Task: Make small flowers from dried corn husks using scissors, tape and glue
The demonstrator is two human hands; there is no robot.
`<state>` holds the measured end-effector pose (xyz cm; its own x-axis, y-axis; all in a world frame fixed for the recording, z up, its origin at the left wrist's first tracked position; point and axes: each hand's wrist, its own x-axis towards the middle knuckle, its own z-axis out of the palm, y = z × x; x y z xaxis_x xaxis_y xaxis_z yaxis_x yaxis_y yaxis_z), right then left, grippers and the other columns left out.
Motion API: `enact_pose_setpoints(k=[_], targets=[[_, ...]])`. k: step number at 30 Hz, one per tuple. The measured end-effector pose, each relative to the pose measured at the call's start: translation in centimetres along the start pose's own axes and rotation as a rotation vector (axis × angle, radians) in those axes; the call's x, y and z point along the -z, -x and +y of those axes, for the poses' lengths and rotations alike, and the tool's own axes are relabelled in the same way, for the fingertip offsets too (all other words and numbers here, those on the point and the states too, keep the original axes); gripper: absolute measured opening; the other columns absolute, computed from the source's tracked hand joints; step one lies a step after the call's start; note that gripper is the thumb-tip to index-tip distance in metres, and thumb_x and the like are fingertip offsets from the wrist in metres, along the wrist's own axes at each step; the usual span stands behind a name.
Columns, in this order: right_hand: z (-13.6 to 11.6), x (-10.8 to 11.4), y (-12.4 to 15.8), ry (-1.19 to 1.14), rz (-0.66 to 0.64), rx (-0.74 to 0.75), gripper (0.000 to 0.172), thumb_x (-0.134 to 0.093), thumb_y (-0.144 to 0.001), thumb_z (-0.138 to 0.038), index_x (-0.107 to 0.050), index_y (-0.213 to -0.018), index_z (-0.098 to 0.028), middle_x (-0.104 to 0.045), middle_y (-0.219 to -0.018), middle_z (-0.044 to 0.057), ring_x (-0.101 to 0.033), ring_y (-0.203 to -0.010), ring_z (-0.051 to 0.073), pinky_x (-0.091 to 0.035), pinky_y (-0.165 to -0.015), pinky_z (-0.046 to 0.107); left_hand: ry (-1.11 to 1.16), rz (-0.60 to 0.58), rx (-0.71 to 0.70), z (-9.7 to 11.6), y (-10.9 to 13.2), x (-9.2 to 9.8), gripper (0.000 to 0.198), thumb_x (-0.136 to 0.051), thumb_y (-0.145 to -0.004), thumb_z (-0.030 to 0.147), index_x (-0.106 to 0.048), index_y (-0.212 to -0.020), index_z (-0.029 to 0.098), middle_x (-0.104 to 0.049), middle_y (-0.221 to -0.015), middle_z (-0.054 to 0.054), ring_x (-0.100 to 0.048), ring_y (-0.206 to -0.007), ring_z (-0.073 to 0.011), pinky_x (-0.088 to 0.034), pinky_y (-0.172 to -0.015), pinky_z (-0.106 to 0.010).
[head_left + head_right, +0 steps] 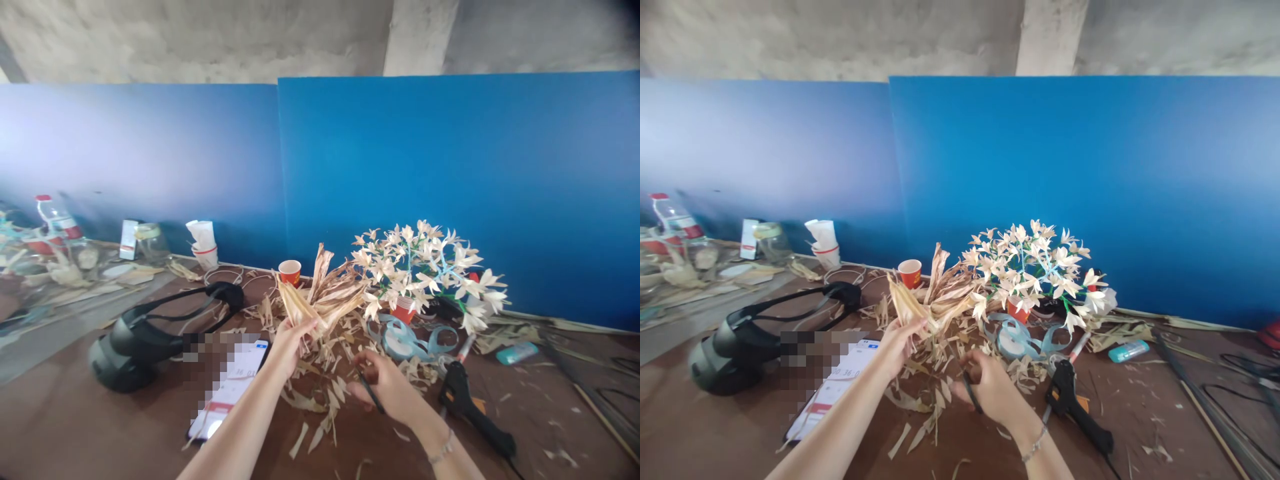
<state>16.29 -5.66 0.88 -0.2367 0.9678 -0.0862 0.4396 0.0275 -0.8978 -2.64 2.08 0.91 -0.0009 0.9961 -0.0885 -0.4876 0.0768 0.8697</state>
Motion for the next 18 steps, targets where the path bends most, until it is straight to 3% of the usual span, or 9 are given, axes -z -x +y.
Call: enact_pose_setpoints(k=[3, 7, 14, 18], targets=[[-0.8, -0.9, -0.5, 0.382, 0.201, 0.034, 0.022, -0.063, -0.065, -0.037, -0.055, -0.075, -0.018, -0.053, -0.051, -0.002, -0.049, -0.049, 0.012, -0.032, -0.047, 0.022, 0.079, 0.055, -0.073, 0.4, -0.2, 0.2, 0.028, -0.077, -0.050, 0.020, -0.067, -0.075, 0.011, -0.065, -0.062, -0.001, -0.054, -0.049, -0.0084, -0.037, -0.046, -0.018], [-1.9, -2.3, -2.1, 0.629, 0.233, -0.025, 0.017, -0.062, -0.064, -0.036, -0.059, -0.069, -0.020, -0.063, -0.065, 0.004, -0.057, -0.066, 0.019, -0.034, -0.057, 0.025, 0.141, 0.072, -0.108, 0.6, -0.3, 0.2, 0.034, -0.078, -0.049, 0.022, -0.066, -0.079, 0.010, -0.066, -0.063, -0.002, -0.055, -0.050, -0.0094, -0.037, -0.045, -0.018], [-2.2, -3.9, -6.9, 0.472, 0.230, -0.048, 0.023, -0.066, -0.053, -0.021, -0.058, -0.074, -0.017, -0.063, -0.076, 0.007, -0.057, -0.076, 0.022, -0.036, -0.063, 0.027, 0.094, -0.026, -0.114, -0.2, -0.3, 0.0, 0.026, -0.076, -0.052, 0.023, -0.065, -0.072, 0.010, -0.064, -0.059, -0.001, -0.056, -0.051, -0.0106, -0.039, -0.049, -0.020], [-1.8, -3.5, -7.6, 0.261, 0.138, -0.073, 0.031, -0.067, -0.049, -0.017, -0.057, -0.079, -0.015, -0.059, -0.058, 0.000, -0.053, -0.052, 0.015, -0.035, -0.048, 0.023, 0.074, -0.036, -0.128, -0.5, -0.3, 0.0, 0.024, -0.075, -0.053, 0.024, -0.064, -0.070, 0.011, -0.065, -0.060, -0.001, -0.057, -0.053, -0.0115, -0.040, -0.052, -0.021]])
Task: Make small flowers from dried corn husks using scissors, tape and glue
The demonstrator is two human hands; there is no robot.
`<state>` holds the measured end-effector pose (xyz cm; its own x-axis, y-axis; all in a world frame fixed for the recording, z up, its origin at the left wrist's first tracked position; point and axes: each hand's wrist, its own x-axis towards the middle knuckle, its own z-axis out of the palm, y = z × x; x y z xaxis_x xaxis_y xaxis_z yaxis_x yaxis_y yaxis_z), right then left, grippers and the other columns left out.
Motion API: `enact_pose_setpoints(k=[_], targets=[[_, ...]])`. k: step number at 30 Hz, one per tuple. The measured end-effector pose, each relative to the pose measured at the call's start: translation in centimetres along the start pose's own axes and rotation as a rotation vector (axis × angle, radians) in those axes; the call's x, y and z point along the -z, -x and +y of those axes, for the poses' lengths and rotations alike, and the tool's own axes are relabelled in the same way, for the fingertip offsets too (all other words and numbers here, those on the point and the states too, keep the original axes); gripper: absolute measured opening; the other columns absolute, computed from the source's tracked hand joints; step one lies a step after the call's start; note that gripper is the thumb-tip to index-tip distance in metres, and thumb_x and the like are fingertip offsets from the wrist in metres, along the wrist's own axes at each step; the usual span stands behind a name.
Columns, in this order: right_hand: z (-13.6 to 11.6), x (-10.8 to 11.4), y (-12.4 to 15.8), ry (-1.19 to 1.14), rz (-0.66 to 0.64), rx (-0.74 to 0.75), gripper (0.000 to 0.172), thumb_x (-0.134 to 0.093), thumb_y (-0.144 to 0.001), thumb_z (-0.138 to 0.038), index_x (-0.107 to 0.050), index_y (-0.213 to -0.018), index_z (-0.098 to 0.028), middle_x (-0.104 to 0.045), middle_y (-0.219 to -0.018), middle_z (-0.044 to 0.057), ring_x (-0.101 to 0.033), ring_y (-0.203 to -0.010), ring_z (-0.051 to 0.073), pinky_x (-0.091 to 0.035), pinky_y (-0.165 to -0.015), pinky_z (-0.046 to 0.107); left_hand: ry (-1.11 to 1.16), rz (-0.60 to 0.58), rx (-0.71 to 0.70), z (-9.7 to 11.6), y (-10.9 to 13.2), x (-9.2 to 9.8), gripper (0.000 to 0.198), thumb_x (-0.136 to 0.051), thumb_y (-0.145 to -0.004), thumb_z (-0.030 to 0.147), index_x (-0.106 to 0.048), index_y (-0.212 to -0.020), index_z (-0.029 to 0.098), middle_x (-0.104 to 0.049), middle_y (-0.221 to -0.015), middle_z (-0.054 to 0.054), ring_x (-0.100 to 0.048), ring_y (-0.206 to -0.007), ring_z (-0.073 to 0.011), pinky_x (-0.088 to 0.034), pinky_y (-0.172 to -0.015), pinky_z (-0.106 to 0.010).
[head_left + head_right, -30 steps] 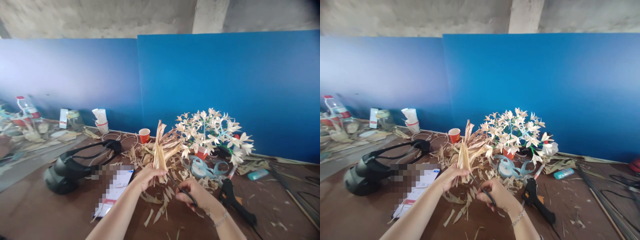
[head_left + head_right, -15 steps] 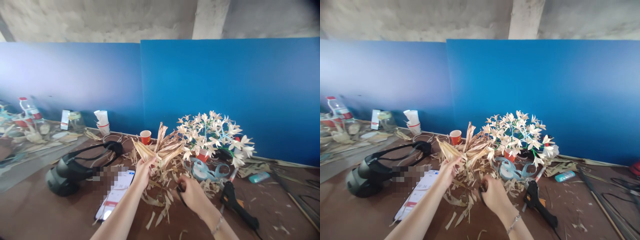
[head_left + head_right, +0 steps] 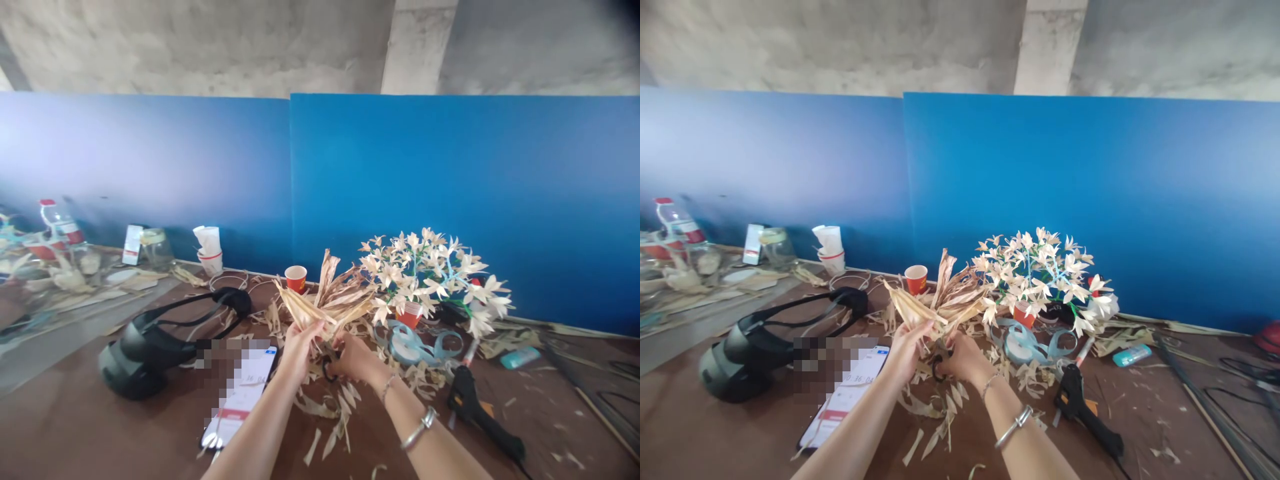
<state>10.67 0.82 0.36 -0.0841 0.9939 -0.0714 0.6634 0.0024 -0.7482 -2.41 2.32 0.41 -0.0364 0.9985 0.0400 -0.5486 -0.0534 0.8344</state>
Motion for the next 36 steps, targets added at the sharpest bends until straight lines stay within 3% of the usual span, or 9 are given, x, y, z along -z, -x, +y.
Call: enact_pose_setpoints(k=[3, 6, 11, 18, 22, 26, 29, 32, 36], targets=[[-0.2, 0.5, 0.8, -0.174, -0.041, -0.004, 0.014, -0.057, -0.064, -0.023, -0.058, -0.075, -0.015, -0.056, -0.053, -0.002, -0.045, -0.041, 0.009, -0.030, -0.040, 0.020, -0.006, -0.007, -0.014, 0.0, 0.2, -0.2, 0.024, -0.075, -0.054, 0.024, -0.063, -0.070, 0.011, -0.064, -0.059, -0.001, -0.057, -0.052, -0.0110, -0.041, -0.052, -0.021], [-1.0, 0.6, 1.9, -0.349, 0.032, 0.015, 0.023, -0.044, -0.077, -0.033, -0.058, -0.081, -0.016, -0.056, -0.062, 0.000, -0.042, -0.043, 0.007, -0.027, -0.038, 0.019, -0.045, -0.022, -0.006, -0.1, 0.5, -0.5, 0.027, -0.074, -0.054, 0.026, -0.063, -0.075, 0.012, -0.066, -0.063, -0.002, -0.058, -0.055, -0.0125, -0.042, -0.054, -0.022], [-1.7, 0.1, 2.7, -0.754, 0.230, 0.026, 0.024, -0.063, -0.064, -0.038, -0.058, -0.071, -0.016, -0.048, -0.051, -0.004, -0.035, -0.042, 0.007, -0.023, -0.040, 0.021, -0.147, -0.058, -0.016, -0.2, 1.0, -1.0, 0.030, -0.075, -0.052, 0.024, -0.063, -0.076, 0.011, -0.067, -0.067, -0.003, -0.060, -0.060, -0.0151, -0.045, -0.058, -0.024], [-1.0, 0.6, 3.6, -0.936, 0.212, -0.040, 0.020, -0.062, -0.064, -0.035, -0.054, -0.062, -0.018, -0.045, -0.049, -0.006, -0.031, -0.040, 0.006, -0.016, -0.040, 0.021, -0.213, -0.104, -0.037, -0.2, 0.9, -0.6, 0.032, -0.070, -0.058, 0.028, -0.064, -0.085, 0.011, -0.068, -0.074, -0.005, -0.061, -0.069, -0.0178, -0.045, -0.065, -0.026], [-0.5, 1.1, 4.4, -0.993, 0.141, -0.043, 0.018, -0.062, -0.064, -0.032, -0.053, -0.060, -0.017, -0.047, -0.050, -0.005, -0.032, -0.040, 0.005, -0.014, -0.041, 0.022, -0.522, -0.006, -0.071, 0.0, 0.4, 0.1, 0.025, -0.063, -0.063, 0.036, -0.062, -0.069, 0.012, -0.061, -0.057, -0.001, -0.056, -0.054, -0.0150, -0.040, -0.053, -0.023], [0.3, 1.6, 5.1, -1.011, 0.072, -0.056, 0.021, -0.060, -0.067, -0.032, -0.052, -0.056, -0.016, -0.049, -0.053, -0.003, -0.032, -0.040, 0.005, -0.011, -0.040, 0.022, -1.031, 0.035, -0.093, 1.0, 0.3, 0.5, 0.043, -0.044, -0.073, 0.052, -0.060, -0.064, 0.014, -0.060, -0.055, -0.005, -0.057, -0.055, -0.0204, -0.037, -0.052, -0.027], [1.0, 1.9, 5.7, -0.994, 0.063, -0.074, 0.023, -0.061, -0.067, -0.032, -0.051, -0.054, -0.016, -0.048, -0.052, -0.004, -0.032, -0.039, 0.004, -0.010, -0.040, 0.021, -1.365, 0.091, -0.099, 1.6, 0.3, 0.6, 0.050, -0.033, -0.079, 0.052, -0.062, -0.069, 0.013, -0.064, -0.070, -0.014, -0.060, -0.074, -0.0285, -0.040, -0.063, -0.033], [1.5, 2.1, 6.2, -0.975, 0.079, -0.116, 0.021, -0.062, -0.066, -0.031, -0.051, -0.056, -0.016, -0.048, -0.052, -0.005, -0.032, -0.039, 0.004, -0.011, -0.040, 0.021, -1.513, 0.172, -0.195, 1.6, 0.5, 0.5, 0.045, -0.041, -0.076, 0.046, -0.062, -0.092, 0.010, -0.060, -0.101, -0.020, -0.053, -0.100, -0.0341, -0.039, -0.079, -0.040], [1.9, 2.3, 6.5, -0.947, 0.108, -0.150, 0.024, -0.063, -0.065, -0.034, -0.050, -0.055, -0.017, -0.048, -0.051, -0.004, -0.032, -0.039, 0.004, -0.010, -0.040, 0.021, -1.429, 0.390, -0.625, 1.2, 1.1, -0.1, 0.070, -0.056, -0.069, 0.038, -0.034, -0.129, 0.009, -0.029, -0.137, -0.020, -0.021, -0.127, -0.0360, -0.022, -0.098, -0.048]])
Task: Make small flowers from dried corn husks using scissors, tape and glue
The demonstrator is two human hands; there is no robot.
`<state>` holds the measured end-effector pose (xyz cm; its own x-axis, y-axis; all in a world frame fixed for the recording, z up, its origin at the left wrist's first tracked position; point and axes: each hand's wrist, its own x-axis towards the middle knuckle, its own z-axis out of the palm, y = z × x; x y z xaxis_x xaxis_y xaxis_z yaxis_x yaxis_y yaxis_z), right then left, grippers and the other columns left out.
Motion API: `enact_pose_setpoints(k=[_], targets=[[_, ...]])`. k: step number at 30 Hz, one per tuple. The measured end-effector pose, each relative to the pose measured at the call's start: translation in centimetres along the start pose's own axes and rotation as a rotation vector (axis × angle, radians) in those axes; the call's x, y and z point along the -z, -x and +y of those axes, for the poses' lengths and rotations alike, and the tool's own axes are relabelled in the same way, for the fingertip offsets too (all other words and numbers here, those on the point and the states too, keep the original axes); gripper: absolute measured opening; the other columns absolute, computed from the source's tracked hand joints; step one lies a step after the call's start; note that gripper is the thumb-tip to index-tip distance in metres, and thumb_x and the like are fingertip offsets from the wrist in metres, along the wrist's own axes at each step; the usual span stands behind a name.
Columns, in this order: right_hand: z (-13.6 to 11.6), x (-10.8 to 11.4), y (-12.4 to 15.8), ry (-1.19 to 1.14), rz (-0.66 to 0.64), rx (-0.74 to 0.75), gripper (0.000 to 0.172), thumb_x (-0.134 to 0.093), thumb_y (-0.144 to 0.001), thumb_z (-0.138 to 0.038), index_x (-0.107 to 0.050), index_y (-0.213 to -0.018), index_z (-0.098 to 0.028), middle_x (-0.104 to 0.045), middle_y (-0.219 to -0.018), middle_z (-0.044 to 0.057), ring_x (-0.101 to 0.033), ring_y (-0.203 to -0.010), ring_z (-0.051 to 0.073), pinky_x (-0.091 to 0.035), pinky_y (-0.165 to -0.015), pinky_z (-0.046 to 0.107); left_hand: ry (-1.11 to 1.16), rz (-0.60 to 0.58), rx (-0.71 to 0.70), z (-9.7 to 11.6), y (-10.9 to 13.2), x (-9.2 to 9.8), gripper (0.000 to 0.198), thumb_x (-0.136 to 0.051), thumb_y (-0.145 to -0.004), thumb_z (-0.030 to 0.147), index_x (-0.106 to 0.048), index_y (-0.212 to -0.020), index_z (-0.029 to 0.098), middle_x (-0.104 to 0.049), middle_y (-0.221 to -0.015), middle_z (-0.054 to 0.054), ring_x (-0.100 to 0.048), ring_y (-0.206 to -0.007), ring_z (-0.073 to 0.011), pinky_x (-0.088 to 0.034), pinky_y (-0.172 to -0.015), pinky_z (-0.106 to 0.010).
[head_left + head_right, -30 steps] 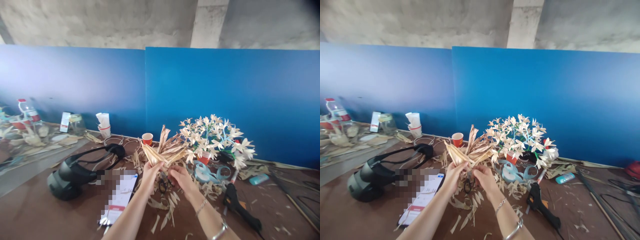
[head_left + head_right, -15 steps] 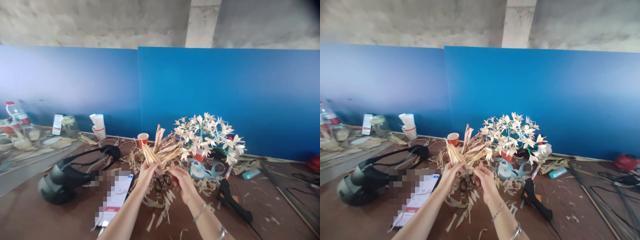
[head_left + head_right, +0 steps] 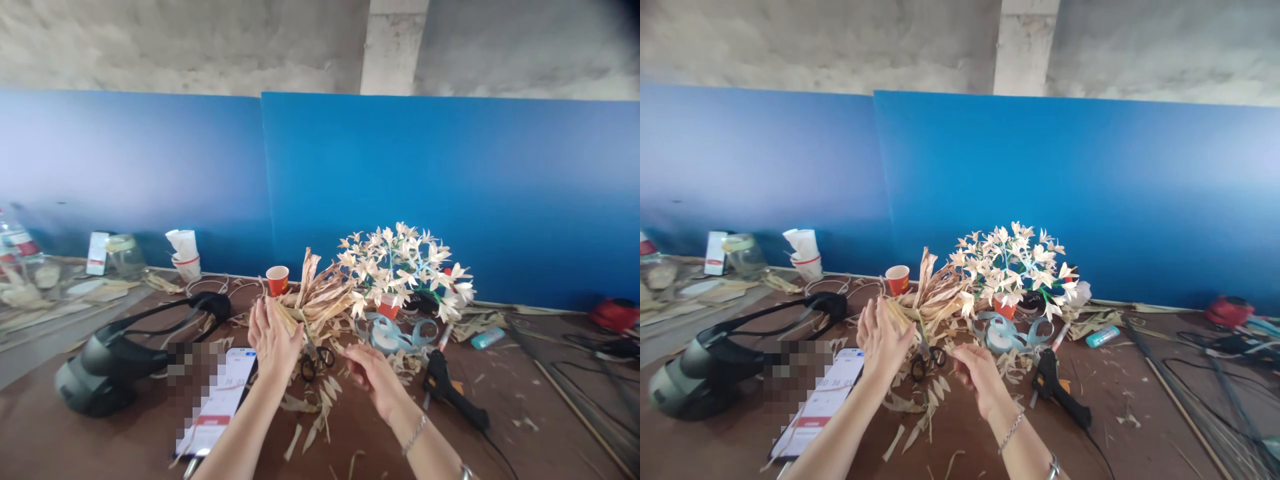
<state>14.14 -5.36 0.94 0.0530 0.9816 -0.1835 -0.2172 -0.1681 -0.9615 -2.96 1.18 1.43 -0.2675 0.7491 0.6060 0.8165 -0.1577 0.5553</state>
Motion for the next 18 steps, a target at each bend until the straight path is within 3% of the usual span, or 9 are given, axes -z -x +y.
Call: enact_pose_setpoints(k=[2, 5, 7, 10, 18], targets=[[0.0, 0.1, 0.0, 0.016, 0.018, 0.009, 0.027, -0.064, -0.065, -0.036, -0.050, -0.055, -0.017, -0.048, -0.051, -0.004, -0.032, -0.038, 0.004, -0.010, -0.040, 0.022, 0.175, 0.036, -0.199, 0.7, 0.5, 0.2, 0.057, -0.054, -0.073, 0.033, -0.040, -0.125, 0.014, -0.038, -0.132, -0.016, -0.025, -0.125, -0.0311, -0.021, -0.100, -0.045], [0.3, 0.1, 0.0, 0.055, 0.026, 0.072, 0.029, -0.063, -0.067, -0.040, -0.049, -0.055, -0.017, -0.046, -0.049, -0.005, -0.031, -0.039, 0.005, -0.013, -0.041, 0.022, 0.418, -0.267, -0.392, 1.8, 1.5, 0.4, 0.021, -0.053, -0.076, 0.031, -0.062, -0.093, 0.022, -0.059, -0.102, -0.008, -0.048, -0.104, -0.0256, -0.034, -0.091, -0.039], [0.7, 0.3, 0.0, 0.090, 0.007, 0.138, 0.029, -0.060, -0.070, -0.042, -0.051, -0.058, -0.017, -0.043, -0.048, -0.006, -0.029, -0.040, 0.005, -0.015, -0.041, 0.022, 0.535, -0.450, -0.364, 2.4, 2.2, 0.2, 0.014, -0.055, -0.075, 0.030, -0.064, -0.083, 0.023, -0.061, -0.092, -0.007, -0.052, -0.094, -0.0238, -0.038, -0.084, -0.036], [1.3, 0.7, -0.2, 0.157, -0.022, 0.216, 0.028, -0.057, -0.073, -0.041, -0.052, -0.062, -0.016, -0.041, -0.048, -0.007, -0.028, -0.042, 0.005, -0.018, -0.042, 0.021, 0.627, -0.572, -0.319, 2.8, 2.9, -0.3, 0.007, -0.058, -0.072, 0.023, -0.063, -0.068, 0.021, -0.060, -0.088, -0.006, -0.052, -0.092, -0.0222, -0.037, -0.085, -0.034], [1.8, 1.3, -0.7, 0.196, -0.031, 0.298, 0.021, -0.061, -0.068, -0.035, -0.052, -0.062, -0.017, -0.042, -0.052, -0.006, -0.033, -0.047, 0.007, -0.024, -0.045, 0.021, 0.711, -0.627, -0.261, 2.9, 3.4, -0.7, 0.010, -0.055, -0.073, 0.021, -0.061, -0.065, 0.019, -0.061, -0.088, -0.006, -0.053, -0.090, -0.0219, -0.037, -0.084, -0.034]])
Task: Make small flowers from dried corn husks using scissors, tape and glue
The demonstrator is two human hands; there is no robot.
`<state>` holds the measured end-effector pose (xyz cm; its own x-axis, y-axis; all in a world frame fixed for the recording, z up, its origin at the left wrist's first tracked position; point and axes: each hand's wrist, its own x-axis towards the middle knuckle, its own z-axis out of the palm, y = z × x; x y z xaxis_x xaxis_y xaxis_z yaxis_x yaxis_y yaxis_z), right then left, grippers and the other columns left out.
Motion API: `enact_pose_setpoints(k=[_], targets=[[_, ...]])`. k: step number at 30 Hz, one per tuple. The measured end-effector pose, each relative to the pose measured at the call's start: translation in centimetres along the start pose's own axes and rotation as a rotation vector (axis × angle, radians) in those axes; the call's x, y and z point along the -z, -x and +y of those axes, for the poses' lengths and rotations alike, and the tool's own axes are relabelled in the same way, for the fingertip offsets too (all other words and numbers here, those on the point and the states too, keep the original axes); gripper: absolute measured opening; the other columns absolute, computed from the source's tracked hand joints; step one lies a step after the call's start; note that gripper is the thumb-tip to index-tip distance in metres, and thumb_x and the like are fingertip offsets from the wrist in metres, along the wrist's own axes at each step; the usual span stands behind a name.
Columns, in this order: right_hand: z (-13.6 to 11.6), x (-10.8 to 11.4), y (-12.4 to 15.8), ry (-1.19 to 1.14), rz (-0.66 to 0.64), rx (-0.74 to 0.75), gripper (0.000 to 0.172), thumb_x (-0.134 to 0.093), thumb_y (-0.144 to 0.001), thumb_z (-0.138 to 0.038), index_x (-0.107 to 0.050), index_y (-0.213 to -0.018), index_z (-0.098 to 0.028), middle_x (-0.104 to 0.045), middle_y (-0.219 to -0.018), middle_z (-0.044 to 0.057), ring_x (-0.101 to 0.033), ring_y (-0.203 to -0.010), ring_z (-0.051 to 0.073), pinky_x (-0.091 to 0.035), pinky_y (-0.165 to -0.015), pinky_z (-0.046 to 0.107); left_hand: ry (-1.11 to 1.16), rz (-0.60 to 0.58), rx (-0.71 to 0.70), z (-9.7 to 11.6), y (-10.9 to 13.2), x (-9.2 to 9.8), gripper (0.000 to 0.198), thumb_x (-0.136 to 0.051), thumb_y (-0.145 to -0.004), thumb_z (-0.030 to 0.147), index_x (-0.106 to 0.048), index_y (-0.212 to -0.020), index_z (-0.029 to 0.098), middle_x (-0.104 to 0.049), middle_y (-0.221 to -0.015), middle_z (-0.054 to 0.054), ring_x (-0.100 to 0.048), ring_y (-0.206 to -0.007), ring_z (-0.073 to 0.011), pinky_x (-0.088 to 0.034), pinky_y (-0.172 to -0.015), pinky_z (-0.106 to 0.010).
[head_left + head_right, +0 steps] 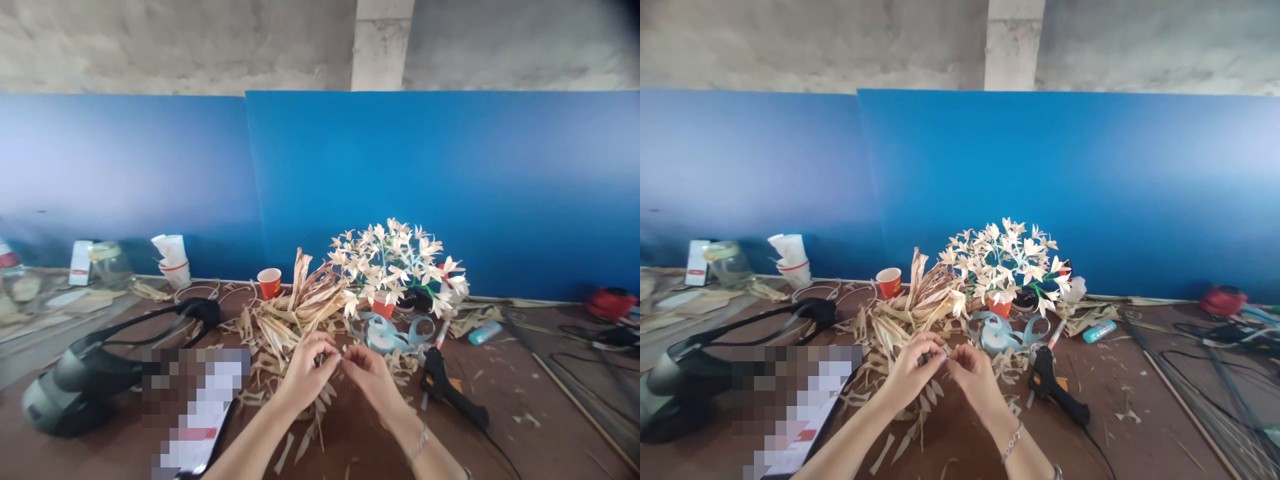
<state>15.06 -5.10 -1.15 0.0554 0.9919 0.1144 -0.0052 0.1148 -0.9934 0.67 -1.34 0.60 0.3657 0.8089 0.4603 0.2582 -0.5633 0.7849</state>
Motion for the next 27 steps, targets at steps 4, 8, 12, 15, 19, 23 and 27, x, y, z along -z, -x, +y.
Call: enact_pose_setpoints(k=[4, 8, 12, 15, 19, 23, 27], targets=[[-0.1, -0.2, 0.3, -0.082, 0.006, -0.040, 0.018, -0.056, -0.071, -0.033, -0.050, -0.062, -0.018, -0.039, -0.051, -0.007, -0.031, -0.045, 0.007, -0.023, -0.044, 0.020, 0.082, -0.055, 0.013, 0.0, 0.1, -0.2, 0.013, -0.053, -0.074, 0.023, -0.061, -0.065, 0.019, -0.061, -0.088, -0.007, -0.054, -0.089, -0.0213, -0.037, -0.084, -0.032], [-0.7, -0.3, 0.7, -0.169, -0.003, -0.114, 0.021, -0.059, -0.068, -0.033, -0.047, -0.061, -0.018, -0.038, -0.050, -0.007, -0.032, -0.043, 0.006, -0.019, -0.043, 0.020, 0.156, -0.150, 0.051, 0.3, 0.1, -0.1, 0.011, -0.057, -0.070, 0.021, -0.061, -0.061, 0.018, -0.061, -0.089, -0.007, -0.054, -0.089, -0.0204, -0.037, -0.083, -0.029], [-1.2, -0.1, 0.8, -0.217, -0.015, -0.136, 0.029, -0.061, -0.068, -0.042, -0.048, -0.059, -0.017, -0.041, -0.049, -0.006, -0.033, -0.042, 0.006, -0.018, -0.042, 0.021, 0.220, -0.155, 0.084, 0.6, 0.2, -0.2, 0.011, -0.057, -0.069, 0.019, -0.060, -0.059, 0.017, -0.061, -0.089, -0.006, -0.054, -0.088, -0.0195, -0.037, -0.083, -0.027], [-1.4, 0.0, 0.8, -0.244, -0.025, -0.111, 0.028, -0.062, -0.068, -0.044, -0.052, -0.064, -0.017, -0.046, -0.054, -0.005, -0.035, -0.043, 0.006, -0.019, -0.042, 0.021, 0.287, -0.074, 0.124, 0.4, 0.2, -0.4, 0.011, -0.057, -0.070, 0.022, -0.059, -0.060, 0.017, -0.060, -0.087, -0.005, -0.054, -0.086, -0.0189, -0.039, -0.079, -0.026], [-1.3, 0.0, 0.7, -0.217, -0.014, -0.090, 0.026, -0.066, -0.064, -0.039, -0.052, -0.066, -0.017, -0.044, -0.054, -0.006, -0.033, -0.043, 0.005, -0.018, -0.042, 0.020, 0.299, -0.073, 0.138, 0.4, 0.2, -0.3, 0.010, -0.056, -0.068, 0.019, -0.057, -0.059, 0.017, -0.059, -0.082, -0.004, -0.053, -0.082, -0.0176, -0.038, -0.077, -0.025], [-1.2, 0.0, 0.7, -0.180, -0.032, -0.094, 0.025, -0.065, -0.065, -0.037, -0.051, -0.062, -0.016, -0.043, -0.052, -0.006, -0.031, -0.043, 0.005, -0.018, -0.043, 0.020, 0.296, -0.147, 0.135, 0.8, 0.1, -0.1, 0.015, -0.052, -0.071, 0.020, -0.055, -0.057, 0.017, -0.055, -0.074, -0.002, -0.050, -0.072, -0.0151, -0.038, -0.069, -0.023], [-1.2, 0.0, 0.6, -0.166, -0.040, -0.112, 0.025, -0.064, -0.064, -0.037, -0.052, -0.060, -0.016, -0.044, -0.050, -0.006, -0.032, -0.043, 0.005, -0.019, -0.043, 0.020, 0.279, -0.178, 0.129, 0.9, 0.1, 0.0, 0.018, -0.052, -0.072, 0.026, -0.054, -0.058, 0.017, -0.052, -0.069, -0.001, -0.047, -0.070, -0.0147, -0.037, -0.067, -0.023]])
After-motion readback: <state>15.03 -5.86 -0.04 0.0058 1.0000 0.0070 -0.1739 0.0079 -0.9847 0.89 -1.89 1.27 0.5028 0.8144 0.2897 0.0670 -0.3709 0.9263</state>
